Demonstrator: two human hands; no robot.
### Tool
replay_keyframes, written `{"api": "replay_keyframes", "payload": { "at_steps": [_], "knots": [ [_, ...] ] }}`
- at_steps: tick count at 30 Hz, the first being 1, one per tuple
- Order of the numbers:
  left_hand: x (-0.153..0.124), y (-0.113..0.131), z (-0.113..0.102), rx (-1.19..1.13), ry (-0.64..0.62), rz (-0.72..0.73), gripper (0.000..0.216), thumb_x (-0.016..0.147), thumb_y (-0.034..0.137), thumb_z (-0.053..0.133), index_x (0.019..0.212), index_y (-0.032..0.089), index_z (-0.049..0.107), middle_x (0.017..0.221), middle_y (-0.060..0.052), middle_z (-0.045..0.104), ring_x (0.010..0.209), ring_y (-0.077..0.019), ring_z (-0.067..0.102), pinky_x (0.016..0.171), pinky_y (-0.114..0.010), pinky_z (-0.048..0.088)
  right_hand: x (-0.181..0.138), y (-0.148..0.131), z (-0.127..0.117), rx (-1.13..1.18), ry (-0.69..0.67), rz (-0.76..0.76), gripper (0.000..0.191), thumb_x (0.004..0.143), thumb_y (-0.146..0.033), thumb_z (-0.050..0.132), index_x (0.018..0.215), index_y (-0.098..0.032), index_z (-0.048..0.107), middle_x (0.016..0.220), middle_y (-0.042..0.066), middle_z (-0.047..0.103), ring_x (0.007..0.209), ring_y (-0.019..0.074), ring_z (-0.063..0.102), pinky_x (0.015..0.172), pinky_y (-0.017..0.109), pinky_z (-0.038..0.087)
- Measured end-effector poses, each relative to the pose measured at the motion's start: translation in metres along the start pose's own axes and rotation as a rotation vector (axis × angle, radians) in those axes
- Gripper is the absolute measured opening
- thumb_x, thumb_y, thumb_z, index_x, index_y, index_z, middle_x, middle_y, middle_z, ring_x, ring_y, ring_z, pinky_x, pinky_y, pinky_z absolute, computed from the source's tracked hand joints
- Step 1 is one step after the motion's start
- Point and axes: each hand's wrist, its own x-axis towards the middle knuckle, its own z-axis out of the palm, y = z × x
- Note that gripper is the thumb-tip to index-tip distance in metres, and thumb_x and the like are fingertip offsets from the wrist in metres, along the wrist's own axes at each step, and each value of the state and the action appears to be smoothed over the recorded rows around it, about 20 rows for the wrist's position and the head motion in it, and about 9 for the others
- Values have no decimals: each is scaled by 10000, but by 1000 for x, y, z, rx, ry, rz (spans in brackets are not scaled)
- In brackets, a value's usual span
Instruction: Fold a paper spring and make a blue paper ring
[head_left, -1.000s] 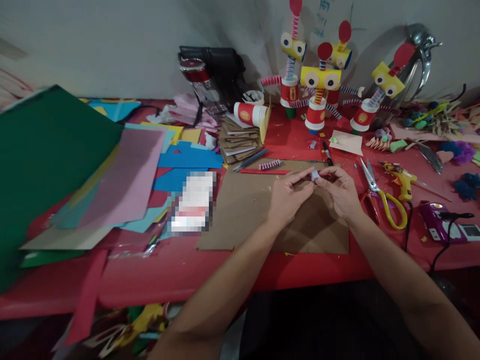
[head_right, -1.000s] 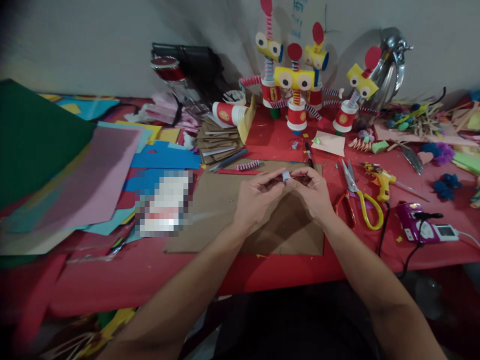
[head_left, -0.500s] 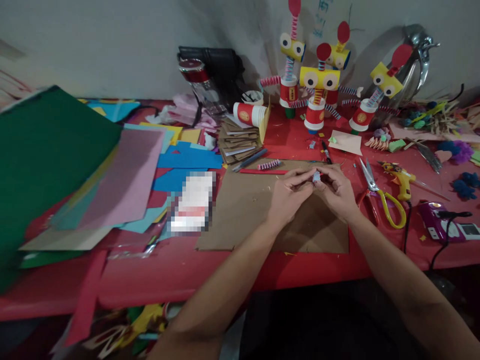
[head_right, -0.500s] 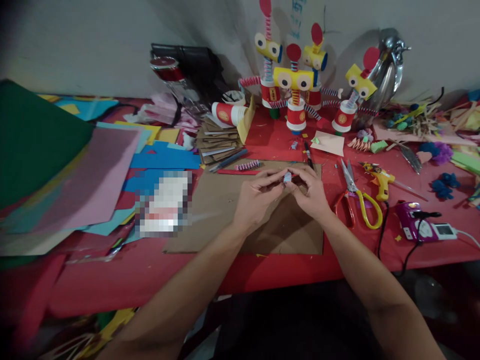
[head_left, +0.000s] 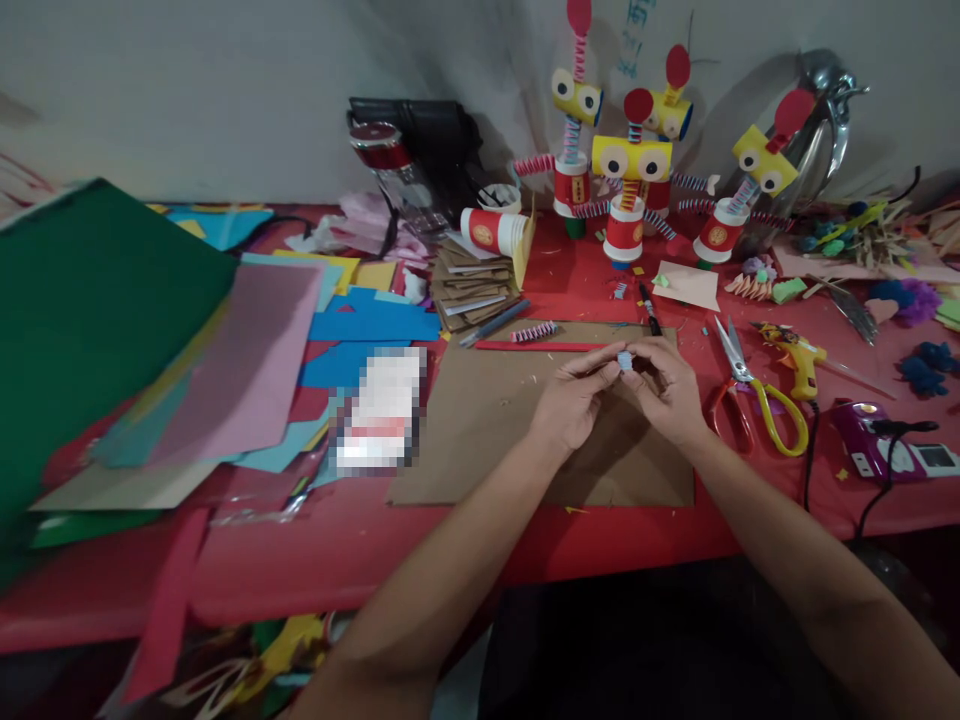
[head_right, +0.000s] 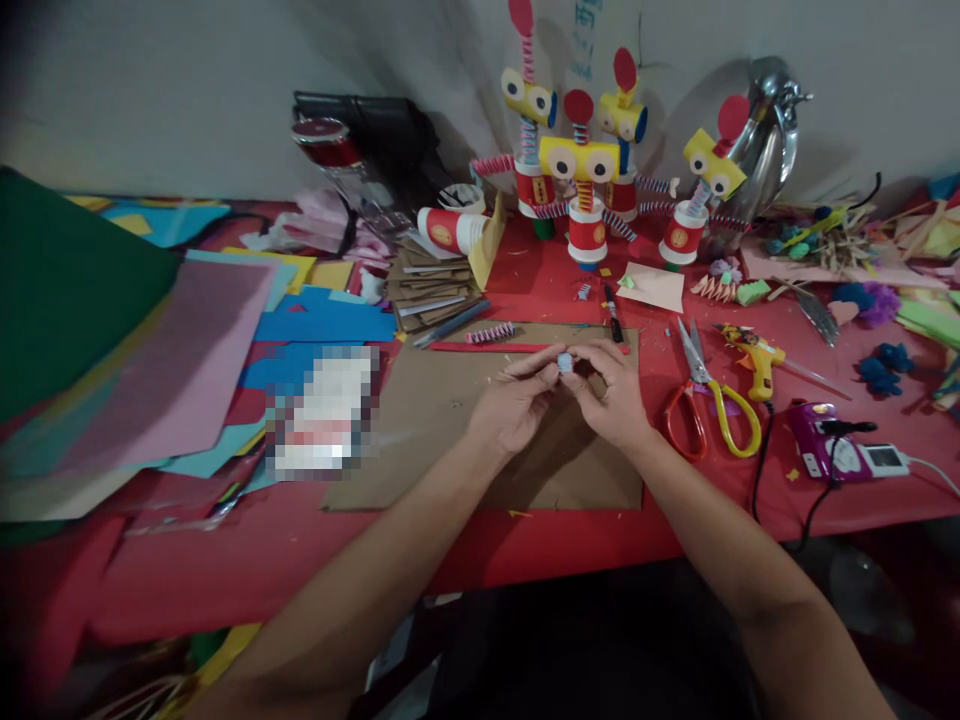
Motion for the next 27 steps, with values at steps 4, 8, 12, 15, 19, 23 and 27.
{"api": "replay_keyframes", "payload": {
  "at_steps": [4,8,12,15,19,23,27],
  "knots": [
    [-3,-8,5,-106,58,-51,200,666,40,715,751,214,767,786,-8,733,717,-83,628,792,-243,491,-2,-1,2,-106,39,-71,128,891,-319,539,950,-244,624,920,73,638,869,230,596,775,404,516],
    [-3,-11,5,-164,57,-100,209,672,26,706,753,210,762,747,-1,720,674,-69,620,742,-221,495,-3,0,2,-167,47,-137,114,892,-250,511,961,-238,601,937,80,632,875,231,601,762,399,523],
    [-1,-3,1,-103,-43,-157,213,668,63,732,811,219,758,766,-2,721,668,-90,631,762,-264,517,-1,5,-1,-261,9,-191,163,881,-181,484,995,-239,584,954,81,628,904,238,601,804,416,519],
    [0,5,-2,-11,-74,-143,228,661,99,760,853,220,754,790,0,724,662,-90,635,770,-270,523,1,7,-3,-325,-67,-237,233,849,-121,463,1018,-233,578,986,91,619,935,245,595,821,420,517],
    [4,7,-7,34,-84,-138,175,638,69,759,769,184,748,759,-14,718,688,-103,646,753,-248,522,3,3,-5,-281,-125,-221,210,851,-144,505,1025,-241,572,975,80,607,915,235,586,797,401,518],
    [8,7,-10,-12,-108,-189,167,668,46,722,759,185,742,787,-29,719,771,-130,672,800,-254,526,5,0,-4,-128,-139,-134,177,861,-235,568,1037,-249,574,980,70,567,957,234,559,817,410,511],
    [7,9,-10,-40,-109,-202,237,700,23,677,843,197,753,853,-34,730,841,-138,682,808,-238,526,6,0,-4,63,-122,-70,193,860,-315,628,1042,-252,615,1029,73,543,984,225,555,824,399,509]
  ]
}}
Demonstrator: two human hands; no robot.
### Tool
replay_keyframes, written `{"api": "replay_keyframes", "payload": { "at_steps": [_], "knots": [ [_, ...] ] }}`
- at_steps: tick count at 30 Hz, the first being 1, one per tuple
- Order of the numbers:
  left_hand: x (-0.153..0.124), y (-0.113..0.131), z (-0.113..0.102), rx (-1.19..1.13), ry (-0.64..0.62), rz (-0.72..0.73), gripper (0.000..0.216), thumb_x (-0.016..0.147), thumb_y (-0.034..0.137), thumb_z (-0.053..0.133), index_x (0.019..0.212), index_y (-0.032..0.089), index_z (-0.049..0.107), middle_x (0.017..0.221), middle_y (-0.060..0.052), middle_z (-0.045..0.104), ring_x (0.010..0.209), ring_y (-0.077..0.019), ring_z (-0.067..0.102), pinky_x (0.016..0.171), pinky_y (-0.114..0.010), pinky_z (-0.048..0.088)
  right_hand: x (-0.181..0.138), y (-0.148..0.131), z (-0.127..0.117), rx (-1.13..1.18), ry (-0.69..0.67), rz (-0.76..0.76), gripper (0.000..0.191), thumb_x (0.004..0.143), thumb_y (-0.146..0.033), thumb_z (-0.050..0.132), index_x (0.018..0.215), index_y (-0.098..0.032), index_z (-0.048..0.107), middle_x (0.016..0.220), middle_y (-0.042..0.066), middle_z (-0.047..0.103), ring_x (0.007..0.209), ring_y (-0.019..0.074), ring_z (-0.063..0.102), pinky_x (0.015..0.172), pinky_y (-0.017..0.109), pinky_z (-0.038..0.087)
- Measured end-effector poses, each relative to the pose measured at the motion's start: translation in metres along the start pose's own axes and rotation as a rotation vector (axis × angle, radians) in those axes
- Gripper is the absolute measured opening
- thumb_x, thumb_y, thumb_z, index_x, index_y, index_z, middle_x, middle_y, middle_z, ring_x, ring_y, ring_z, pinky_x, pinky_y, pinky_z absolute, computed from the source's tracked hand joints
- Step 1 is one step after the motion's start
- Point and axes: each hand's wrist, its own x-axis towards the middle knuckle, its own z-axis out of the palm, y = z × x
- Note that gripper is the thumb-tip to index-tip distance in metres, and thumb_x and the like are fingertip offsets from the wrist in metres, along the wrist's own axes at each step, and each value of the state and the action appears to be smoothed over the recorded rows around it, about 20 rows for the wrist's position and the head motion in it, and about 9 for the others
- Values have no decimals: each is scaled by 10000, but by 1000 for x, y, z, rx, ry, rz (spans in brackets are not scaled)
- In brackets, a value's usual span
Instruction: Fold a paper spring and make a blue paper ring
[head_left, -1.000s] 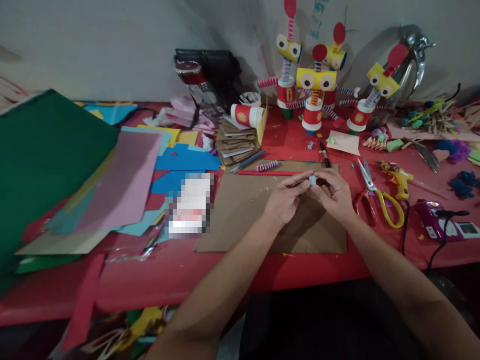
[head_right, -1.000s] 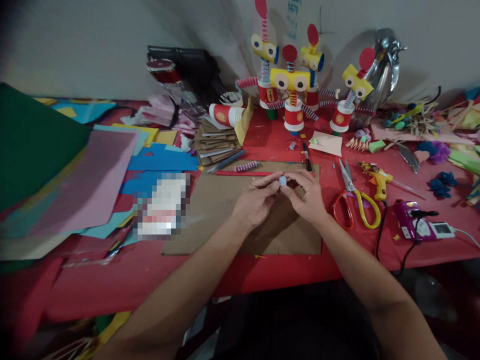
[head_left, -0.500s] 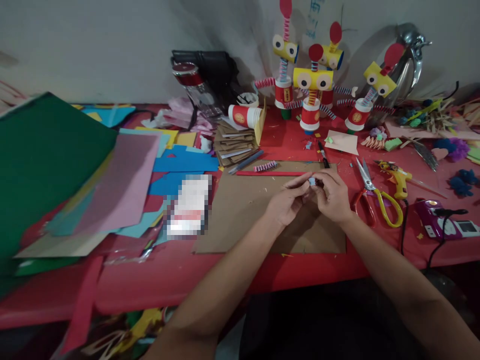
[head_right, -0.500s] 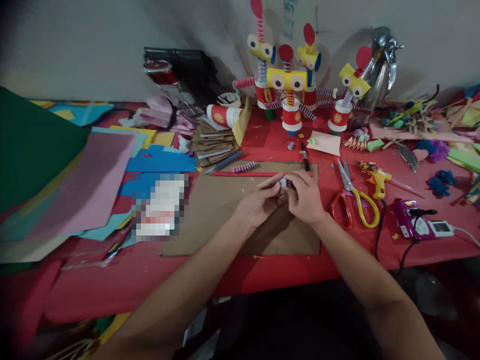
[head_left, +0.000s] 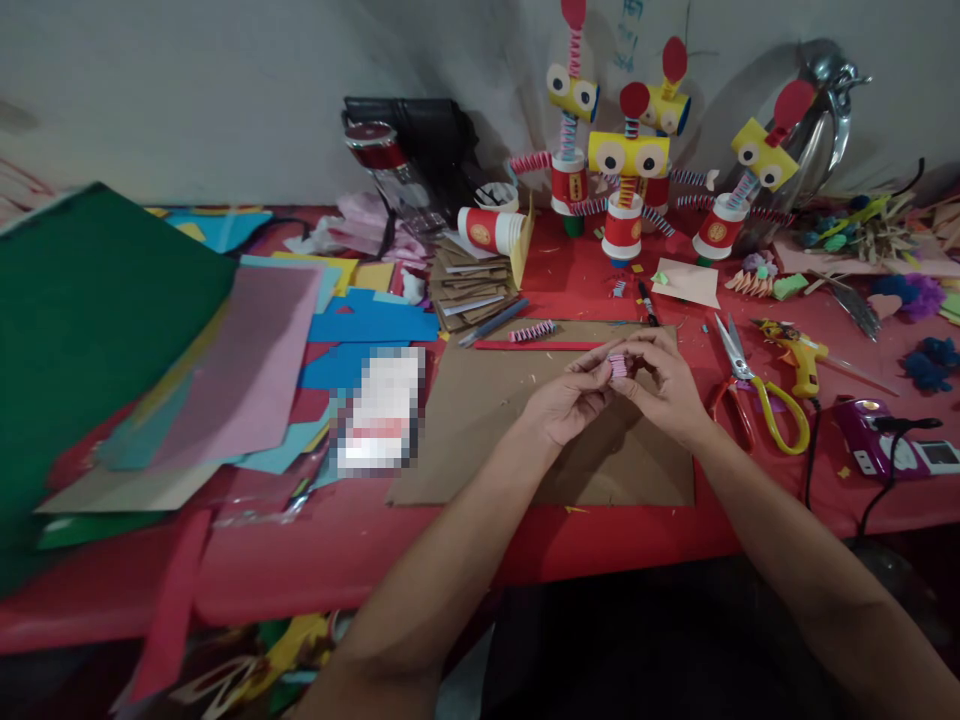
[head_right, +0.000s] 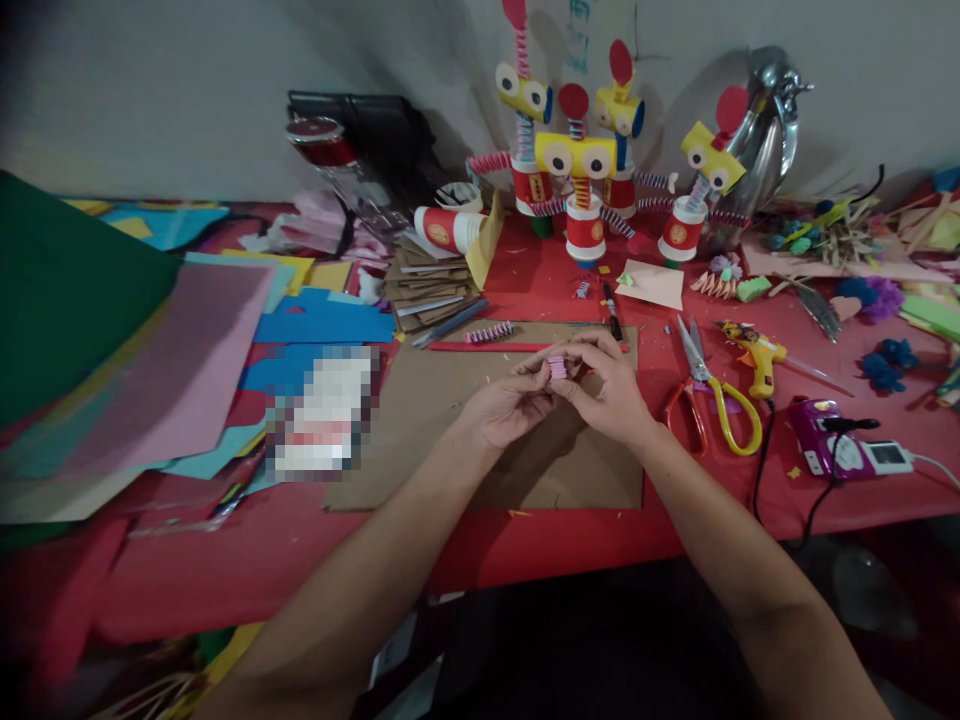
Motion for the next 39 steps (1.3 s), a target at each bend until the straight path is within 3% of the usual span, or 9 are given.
{"api": "replay_keyframes", "payload": {
  "at_steps": [6,10,15,26,33,39],
  "knots": [
    [-5,3,4,49,8,13,203,702,30,682,803,191,753,793,-25,730,733,-111,671,739,-216,522,2,-4,-6,-102,24,3,145,853,-365,648,967,-279,671,981,47,605,932,222,573,843,421,488],
    [-7,4,3,124,13,12,75,695,143,752,756,186,741,773,-25,721,677,-101,642,713,-239,509,1,-1,-5,-234,44,-53,90,834,-308,651,909,-272,686,929,40,642,890,234,574,842,445,468],
    [-8,5,2,209,4,36,101,637,185,805,702,190,728,751,-11,705,671,-95,611,709,-245,488,-2,2,-1,-357,76,-103,131,807,-235,641,922,-284,680,914,36,628,876,247,552,837,466,457],
    [-7,2,4,143,-12,58,110,663,176,788,701,166,684,721,7,665,665,-87,610,780,-268,502,-2,8,0,-398,52,-212,312,847,-89,537,1048,-299,648,1001,37,640,955,249,555,872,468,460],
    [-5,-3,4,136,47,89,151,609,147,806,685,162,677,704,14,661,652,-92,604,764,-280,507,-5,12,6,-402,44,-232,274,854,-68,491,1000,-242,644,995,66,670,951,249,571,878,468,482],
    [-4,-4,3,106,1,59,191,568,179,834,668,144,675,657,24,638,625,-82,585,702,-242,487,-4,8,6,-401,72,-230,250,846,-58,504,960,-214,663,961,77,673,950,247,580,883,455,487]
  ]
}}
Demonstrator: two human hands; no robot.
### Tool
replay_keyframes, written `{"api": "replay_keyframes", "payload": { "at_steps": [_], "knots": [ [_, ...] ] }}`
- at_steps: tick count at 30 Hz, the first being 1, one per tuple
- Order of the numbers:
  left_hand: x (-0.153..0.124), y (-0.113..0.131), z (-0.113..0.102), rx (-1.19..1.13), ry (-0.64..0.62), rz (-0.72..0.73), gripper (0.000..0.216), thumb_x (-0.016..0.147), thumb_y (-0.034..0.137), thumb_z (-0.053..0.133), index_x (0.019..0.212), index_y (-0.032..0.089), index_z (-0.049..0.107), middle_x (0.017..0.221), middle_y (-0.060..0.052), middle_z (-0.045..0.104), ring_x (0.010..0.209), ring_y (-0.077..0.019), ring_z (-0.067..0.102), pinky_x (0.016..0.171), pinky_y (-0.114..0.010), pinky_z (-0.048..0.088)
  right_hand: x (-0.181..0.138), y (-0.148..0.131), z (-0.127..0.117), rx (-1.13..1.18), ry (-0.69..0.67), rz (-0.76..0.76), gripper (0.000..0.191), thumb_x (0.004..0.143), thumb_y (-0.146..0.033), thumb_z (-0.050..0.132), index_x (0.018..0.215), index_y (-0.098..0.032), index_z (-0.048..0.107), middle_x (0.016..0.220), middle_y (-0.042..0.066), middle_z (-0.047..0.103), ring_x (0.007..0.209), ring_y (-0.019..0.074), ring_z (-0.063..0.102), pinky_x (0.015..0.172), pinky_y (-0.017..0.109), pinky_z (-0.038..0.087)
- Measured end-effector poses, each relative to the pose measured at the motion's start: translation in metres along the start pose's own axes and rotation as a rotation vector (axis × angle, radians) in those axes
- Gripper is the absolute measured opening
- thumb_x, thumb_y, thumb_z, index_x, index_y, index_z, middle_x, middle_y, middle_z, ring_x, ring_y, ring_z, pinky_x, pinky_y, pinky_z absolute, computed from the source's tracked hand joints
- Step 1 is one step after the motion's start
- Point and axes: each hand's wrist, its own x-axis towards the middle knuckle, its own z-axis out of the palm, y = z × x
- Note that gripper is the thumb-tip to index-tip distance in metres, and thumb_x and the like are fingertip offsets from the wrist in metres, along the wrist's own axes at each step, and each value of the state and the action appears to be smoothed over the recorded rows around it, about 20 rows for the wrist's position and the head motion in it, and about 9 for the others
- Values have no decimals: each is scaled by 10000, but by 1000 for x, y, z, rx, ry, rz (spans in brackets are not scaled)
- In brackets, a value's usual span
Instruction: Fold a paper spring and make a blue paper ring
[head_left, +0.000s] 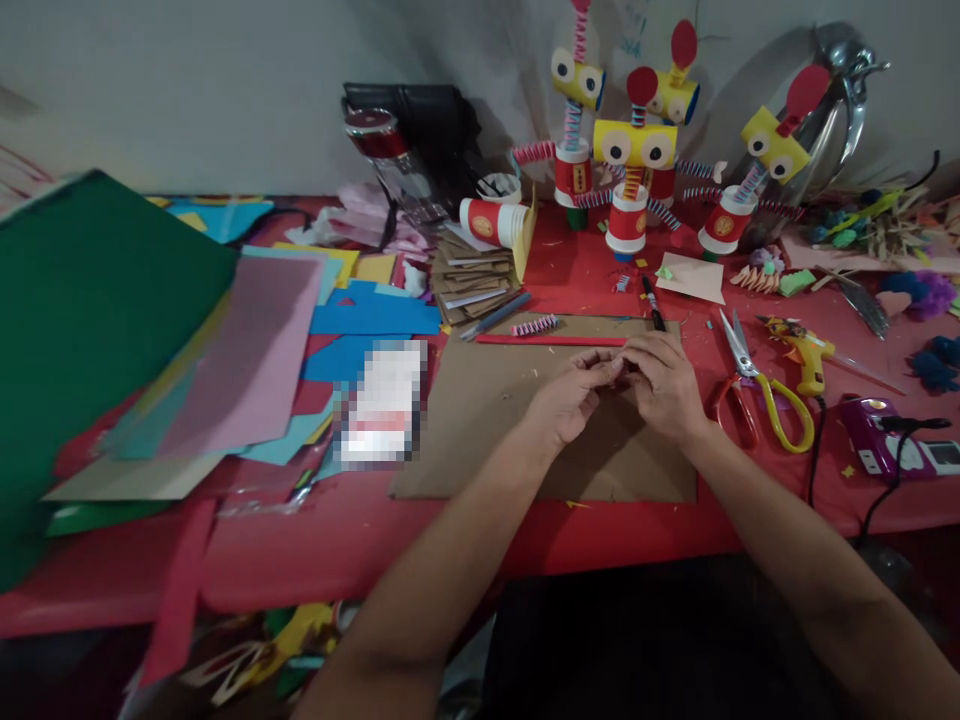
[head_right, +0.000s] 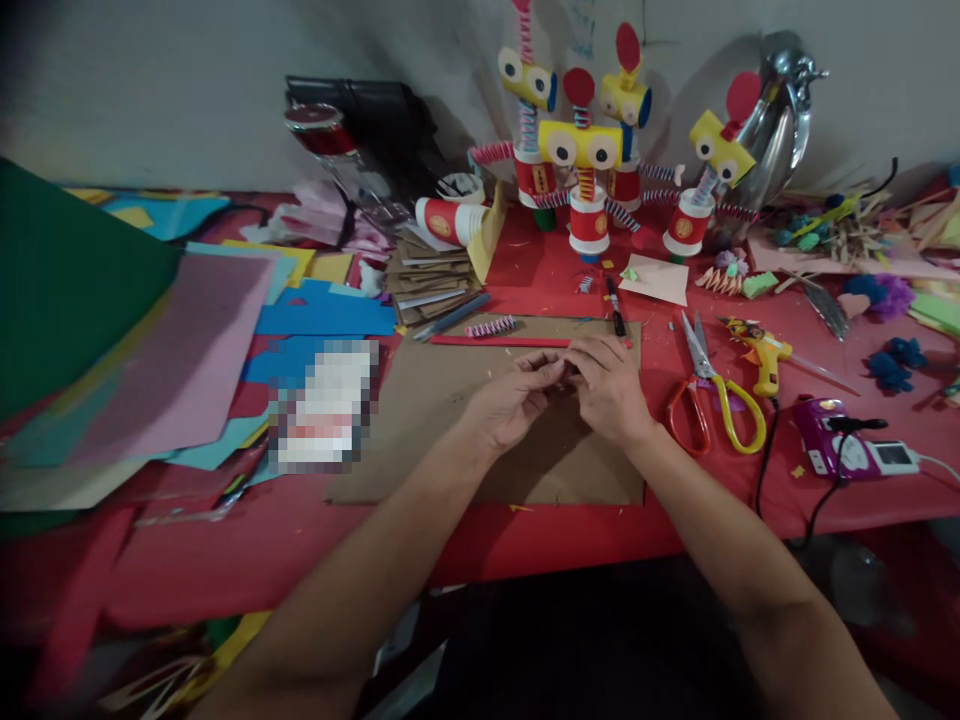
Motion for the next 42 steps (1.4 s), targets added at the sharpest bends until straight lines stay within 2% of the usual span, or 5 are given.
{"api": "replay_keyframes", "payload": {
  "at_steps": [26,30,35,38,42],
  "knots": [
    [3,6,-1,-54,72,-198,78,695,122,745,696,143,670,690,-2,659,627,-83,602,685,-230,517,3,-1,-6,57,-165,272,163,792,-152,613,915,-238,677,977,58,664,977,256,571,891,455,458],
    [2,5,-4,113,-21,-63,171,689,238,778,825,182,691,819,-13,676,727,-107,616,776,-289,527,4,2,-8,77,-140,325,173,772,-108,596,854,-230,688,973,67,659,978,259,564,885,456,450],
    [0,7,-6,711,-119,427,461,622,89,780,1024,304,715,1160,-29,623,1011,-169,601,937,-370,486,3,9,-10,340,-137,530,31,772,-226,674,770,-232,704,912,44,668,934,225,591,899,427,443],
    [-2,8,-6,908,-106,636,340,733,70,677,960,316,740,1091,-23,637,1050,-167,589,962,-375,470,4,7,-9,674,-154,708,134,758,-371,720,796,-243,724,906,26,676,916,198,600,890,394,455],
    [-3,7,-3,860,-57,668,270,743,113,684,926,300,747,987,-18,666,948,-167,612,893,-359,493,6,2,-10,1080,-212,910,301,683,-491,783,856,-247,744,851,13,708,865,168,620,894,359,462]
  ]
}}
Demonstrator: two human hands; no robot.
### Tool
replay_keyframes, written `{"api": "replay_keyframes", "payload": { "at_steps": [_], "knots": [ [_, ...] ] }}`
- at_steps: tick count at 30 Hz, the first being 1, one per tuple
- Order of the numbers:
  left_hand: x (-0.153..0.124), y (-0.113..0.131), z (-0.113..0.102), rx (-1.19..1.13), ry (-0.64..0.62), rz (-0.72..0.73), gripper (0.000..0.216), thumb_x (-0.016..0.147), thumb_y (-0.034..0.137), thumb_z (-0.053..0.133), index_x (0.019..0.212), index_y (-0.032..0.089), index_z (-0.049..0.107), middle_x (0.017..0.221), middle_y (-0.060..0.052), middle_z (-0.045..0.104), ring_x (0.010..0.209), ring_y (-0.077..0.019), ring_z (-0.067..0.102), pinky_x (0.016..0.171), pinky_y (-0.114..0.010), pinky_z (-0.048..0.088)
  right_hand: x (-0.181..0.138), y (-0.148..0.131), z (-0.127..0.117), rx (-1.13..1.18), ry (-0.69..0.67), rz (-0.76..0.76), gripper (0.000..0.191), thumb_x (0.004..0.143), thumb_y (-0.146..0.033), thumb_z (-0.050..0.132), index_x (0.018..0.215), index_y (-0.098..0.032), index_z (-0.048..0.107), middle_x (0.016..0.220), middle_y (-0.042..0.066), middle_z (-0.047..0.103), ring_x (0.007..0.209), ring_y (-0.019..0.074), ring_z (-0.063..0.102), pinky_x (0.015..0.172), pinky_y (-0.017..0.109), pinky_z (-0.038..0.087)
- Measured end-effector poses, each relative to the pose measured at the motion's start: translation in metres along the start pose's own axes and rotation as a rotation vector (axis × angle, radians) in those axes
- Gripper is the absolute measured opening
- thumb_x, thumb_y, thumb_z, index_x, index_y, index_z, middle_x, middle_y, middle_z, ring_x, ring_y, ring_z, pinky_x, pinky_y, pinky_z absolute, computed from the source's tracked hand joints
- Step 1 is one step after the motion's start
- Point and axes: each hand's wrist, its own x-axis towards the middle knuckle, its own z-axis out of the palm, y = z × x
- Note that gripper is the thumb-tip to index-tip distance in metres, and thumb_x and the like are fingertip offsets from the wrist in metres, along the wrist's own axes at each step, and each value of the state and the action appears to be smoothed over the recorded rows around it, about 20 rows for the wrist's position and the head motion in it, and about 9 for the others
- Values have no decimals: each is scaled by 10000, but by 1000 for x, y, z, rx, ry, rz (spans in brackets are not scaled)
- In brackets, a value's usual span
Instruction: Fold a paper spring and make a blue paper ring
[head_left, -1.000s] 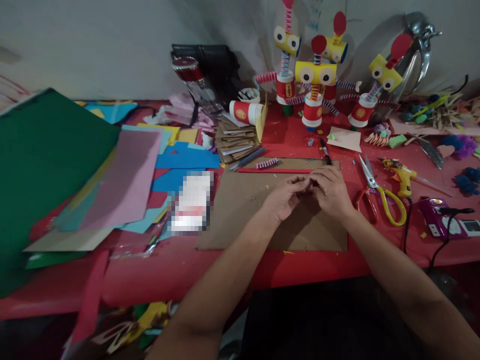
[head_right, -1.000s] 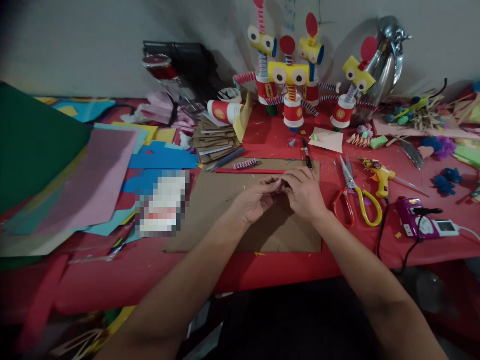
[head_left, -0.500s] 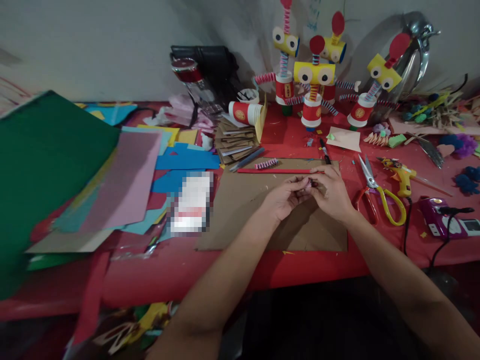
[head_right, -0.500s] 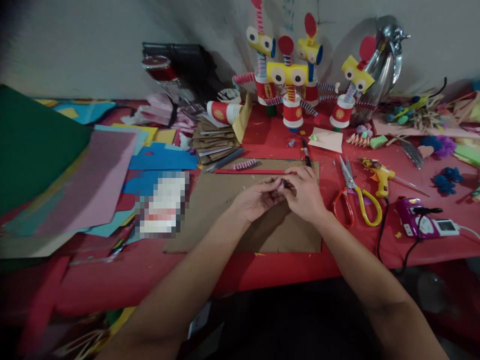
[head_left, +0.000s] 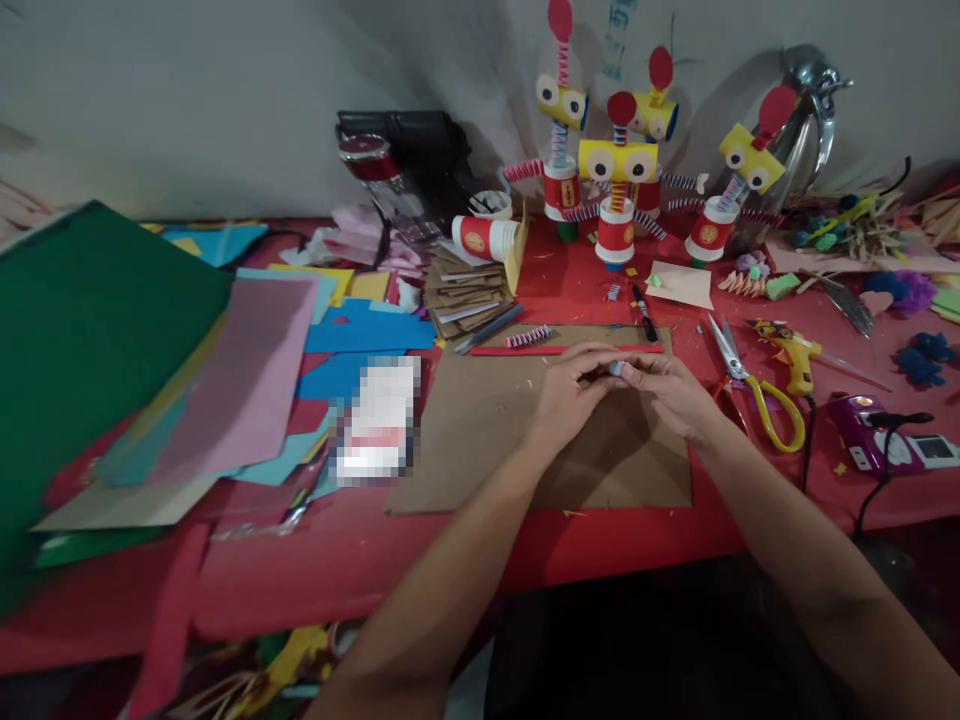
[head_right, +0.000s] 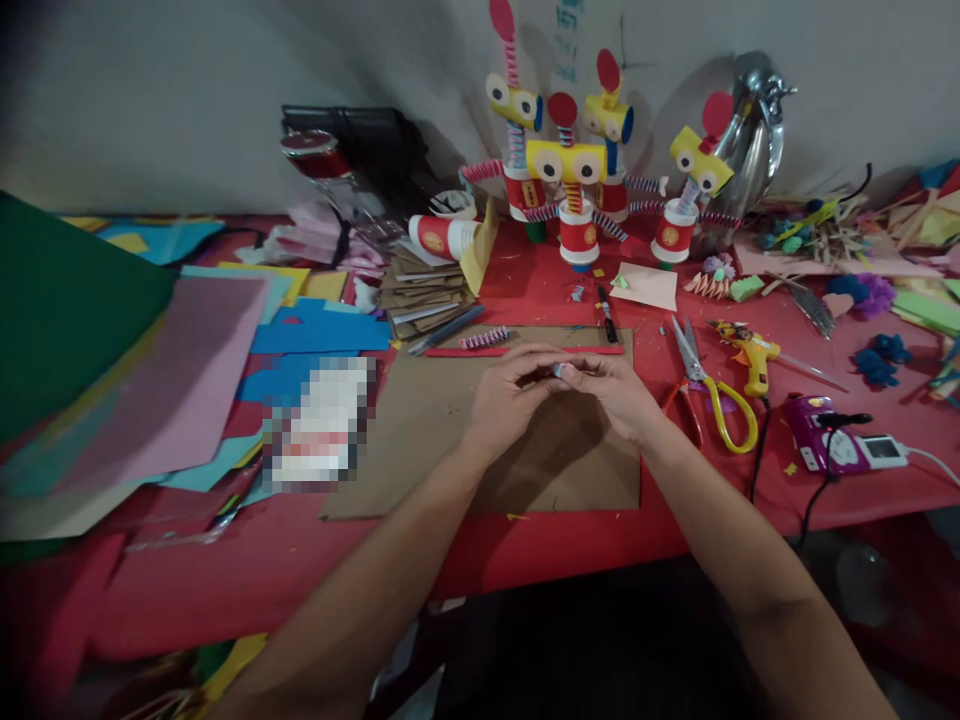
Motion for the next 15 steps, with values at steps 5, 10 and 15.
{"api": "replay_keyframes", "payload": {
  "at_steps": [5,10,15],
  "knots": [
    [0,8,1,-136,57,-99,171,724,153,704,810,291,756,941,-28,683,930,-187,600,918,-349,458,-2,-6,4,124,2,73,312,626,-465,835,828,-243,749,841,8,726,863,156,639,934,337,455],
    [1,9,4,-283,140,-210,161,676,133,720,769,258,758,885,-25,672,885,-173,590,845,-295,458,-3,-8,5,123,-12,82,343,654,-527,798,826,-235,741,828,26,725,850,176,647,896,356,481],
    [4,5,7,-510,197,-358,134,649,153,733,766,219,739,769,5,632,659,-103,529,613,-229,426,-1,-6,2,116,12,93,404,694,-601,739,839,-225,736,852,45,727,848,181,654,849,343,486]
  ]
}}
